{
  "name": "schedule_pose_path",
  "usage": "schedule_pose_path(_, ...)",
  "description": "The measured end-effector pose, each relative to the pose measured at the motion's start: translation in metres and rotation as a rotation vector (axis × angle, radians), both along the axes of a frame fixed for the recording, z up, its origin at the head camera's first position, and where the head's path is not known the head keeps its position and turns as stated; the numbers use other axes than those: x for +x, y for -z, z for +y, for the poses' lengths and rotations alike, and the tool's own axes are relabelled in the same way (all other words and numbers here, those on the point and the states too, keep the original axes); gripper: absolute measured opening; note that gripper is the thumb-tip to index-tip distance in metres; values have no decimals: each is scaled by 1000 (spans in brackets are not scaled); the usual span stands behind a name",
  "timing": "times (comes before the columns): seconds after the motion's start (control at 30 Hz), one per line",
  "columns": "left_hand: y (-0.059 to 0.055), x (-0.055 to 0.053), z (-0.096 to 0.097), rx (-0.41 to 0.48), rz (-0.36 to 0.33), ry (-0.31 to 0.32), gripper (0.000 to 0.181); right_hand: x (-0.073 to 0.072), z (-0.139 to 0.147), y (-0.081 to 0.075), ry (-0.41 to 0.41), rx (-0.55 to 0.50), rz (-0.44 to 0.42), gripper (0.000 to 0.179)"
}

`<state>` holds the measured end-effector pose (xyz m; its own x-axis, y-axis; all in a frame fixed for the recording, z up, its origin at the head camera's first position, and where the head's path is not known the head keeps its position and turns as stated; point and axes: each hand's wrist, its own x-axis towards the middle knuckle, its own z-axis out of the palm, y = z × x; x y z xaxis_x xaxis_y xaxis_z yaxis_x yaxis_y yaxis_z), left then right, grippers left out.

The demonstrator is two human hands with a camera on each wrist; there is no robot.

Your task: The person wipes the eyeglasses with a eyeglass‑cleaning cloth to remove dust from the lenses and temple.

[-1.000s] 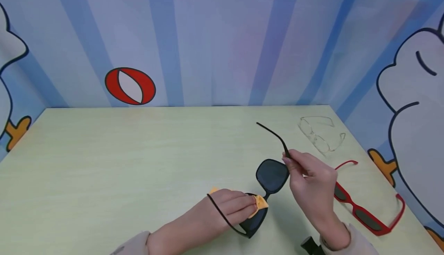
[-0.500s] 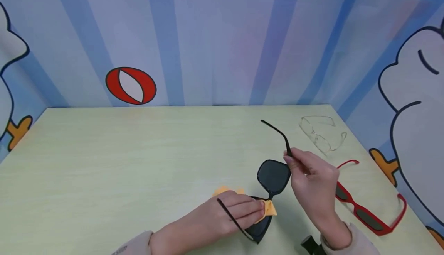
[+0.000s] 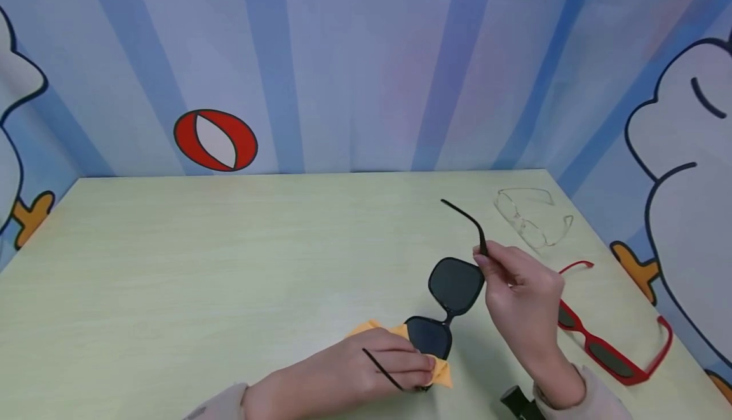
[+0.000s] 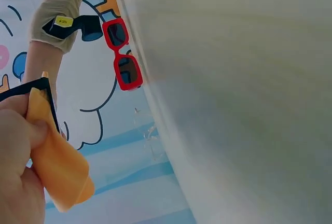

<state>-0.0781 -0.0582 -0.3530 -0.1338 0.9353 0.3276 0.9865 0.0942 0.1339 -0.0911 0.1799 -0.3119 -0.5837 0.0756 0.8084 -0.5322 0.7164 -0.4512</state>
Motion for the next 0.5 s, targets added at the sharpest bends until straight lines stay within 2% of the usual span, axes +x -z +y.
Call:
schedule_pose_path(0.03,-1,0,0,12,-15,-9,43,0,1,0,-1,-3,-5,21)
schedule_pose_path(0.1,-3,1,0,39,28,-31,43,0,2,-1,3,-8,-5,20)
schedule_pose_path(0.17,-4,1,0,58,126,-73,43,0,4,-2,4,-15,0,19)
schedule_pose_path(0.2,-5,1,1,68,198,-99,42,0,4,-3,5,-16,1,19)
schedule_pose_path(0.3,-6,2,3,66,317,-164,41,-1,5,-5,12,-30,25,19)
schedule_pose_path(0.4,-6,3,4,46,368,-203,43,0,5,-8,13,-40,35,18)
schedule_pose_path(0.47,-5,2,4,53,372,-223,44,1,5,-9,8,-58,45,18)
schedule_pose_path(0.5,-4,2,4,64,396,-233,44,1,5,-9,6,-63,48,18)
